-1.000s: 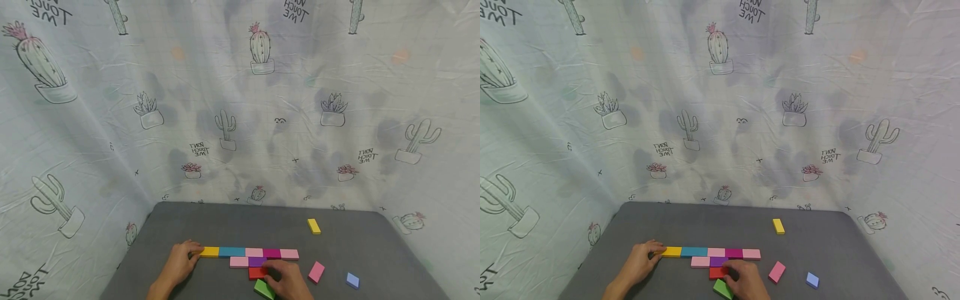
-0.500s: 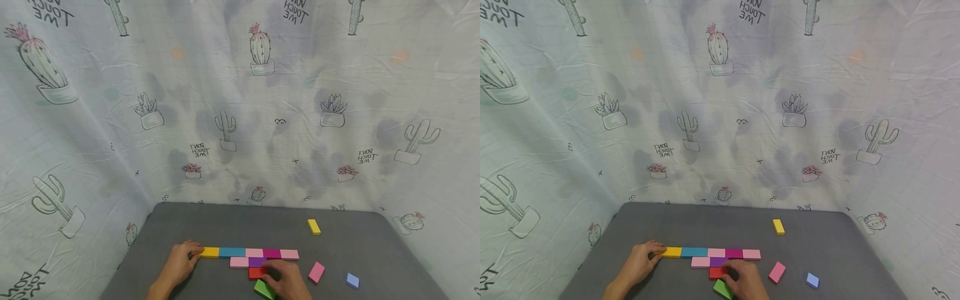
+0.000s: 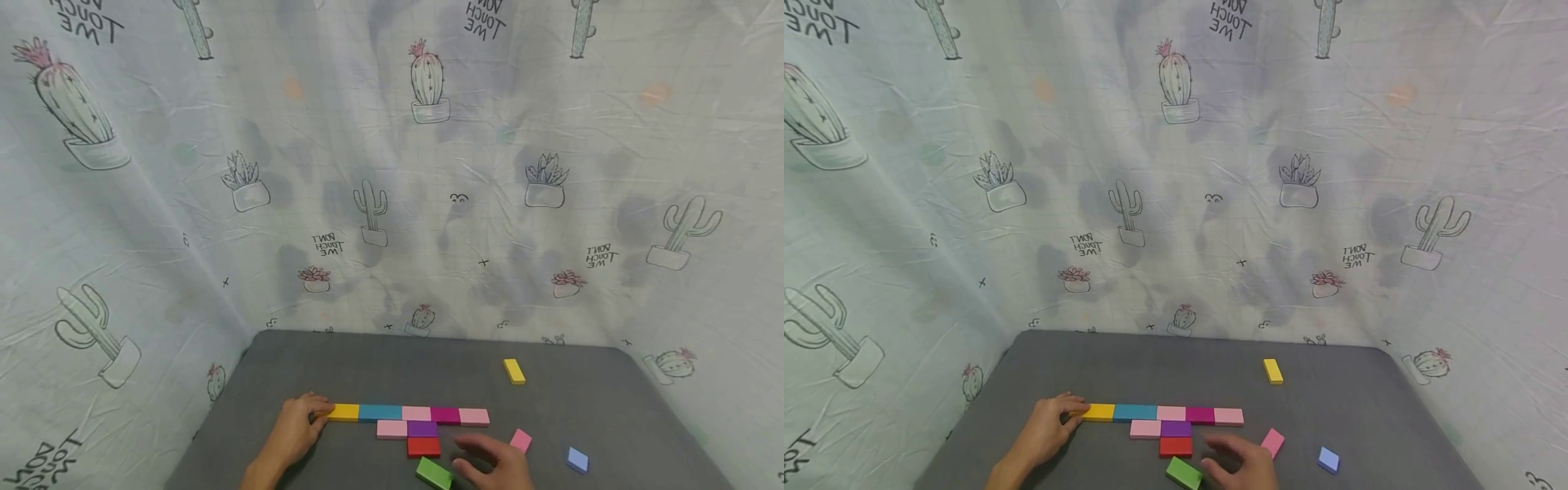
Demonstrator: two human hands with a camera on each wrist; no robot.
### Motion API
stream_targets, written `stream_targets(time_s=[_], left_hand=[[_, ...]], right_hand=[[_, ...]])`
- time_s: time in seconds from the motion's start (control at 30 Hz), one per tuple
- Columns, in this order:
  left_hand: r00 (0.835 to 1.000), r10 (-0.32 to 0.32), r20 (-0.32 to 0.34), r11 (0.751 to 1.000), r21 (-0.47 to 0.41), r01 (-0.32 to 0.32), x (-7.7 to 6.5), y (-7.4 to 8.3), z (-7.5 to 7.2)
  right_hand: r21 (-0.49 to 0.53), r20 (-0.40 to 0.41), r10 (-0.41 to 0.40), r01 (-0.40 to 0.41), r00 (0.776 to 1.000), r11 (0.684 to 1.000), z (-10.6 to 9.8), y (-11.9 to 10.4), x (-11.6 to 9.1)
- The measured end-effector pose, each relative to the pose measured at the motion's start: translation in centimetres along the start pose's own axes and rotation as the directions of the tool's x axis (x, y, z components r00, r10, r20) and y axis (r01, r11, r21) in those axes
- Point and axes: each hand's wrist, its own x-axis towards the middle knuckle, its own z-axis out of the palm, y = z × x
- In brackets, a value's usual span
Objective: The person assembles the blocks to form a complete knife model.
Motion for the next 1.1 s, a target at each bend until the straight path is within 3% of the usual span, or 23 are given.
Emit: stream_targets(time_s=[0.27, 0.43, 0.7, 0.83, 1.1], left_hand=[[1.000, -0.007, 0.001, 1.000, 0.002, 0.007, -0.1, 0.1, 0.1], [1.000, 0.002, -0.014, 1.000, 0.004, -0.002, -0.3, 0.2, 0.1], [1.000, -0.002, -0.012, 1.000, 0.016, 0.002, -0.3, 0.1, 0.2], [1.000, -0.009, -0.004, 1.000, 0.014, 0.009, -0.3, 0.1, 0.2], [1.000, -0.004, 0.004, 1.000, -0.005, 0.004, -0.4, 0.1, 0.1]], right_hand=[[0.059, -0.033, 0.172, -0.170, 0.985, 0.984, -2.5, 0.4, -2.5], [0.070, 0.008, 0.210, -0.210, 0.978, 0.975, -3.3, 0.8, -3.2], [0.104, 0.077, 0.166, -0.174, 0.983, 0.979, -2.3, 0.6, -2.8], [0.153, 0.159, 0.133, -0.158, 0.978, 0.976, -1.6, 0.5, -2.3], [0.017, 0.223, 0.042, -0.047, 0.974, 0.999, -0.1, 0.3, -1.2]])
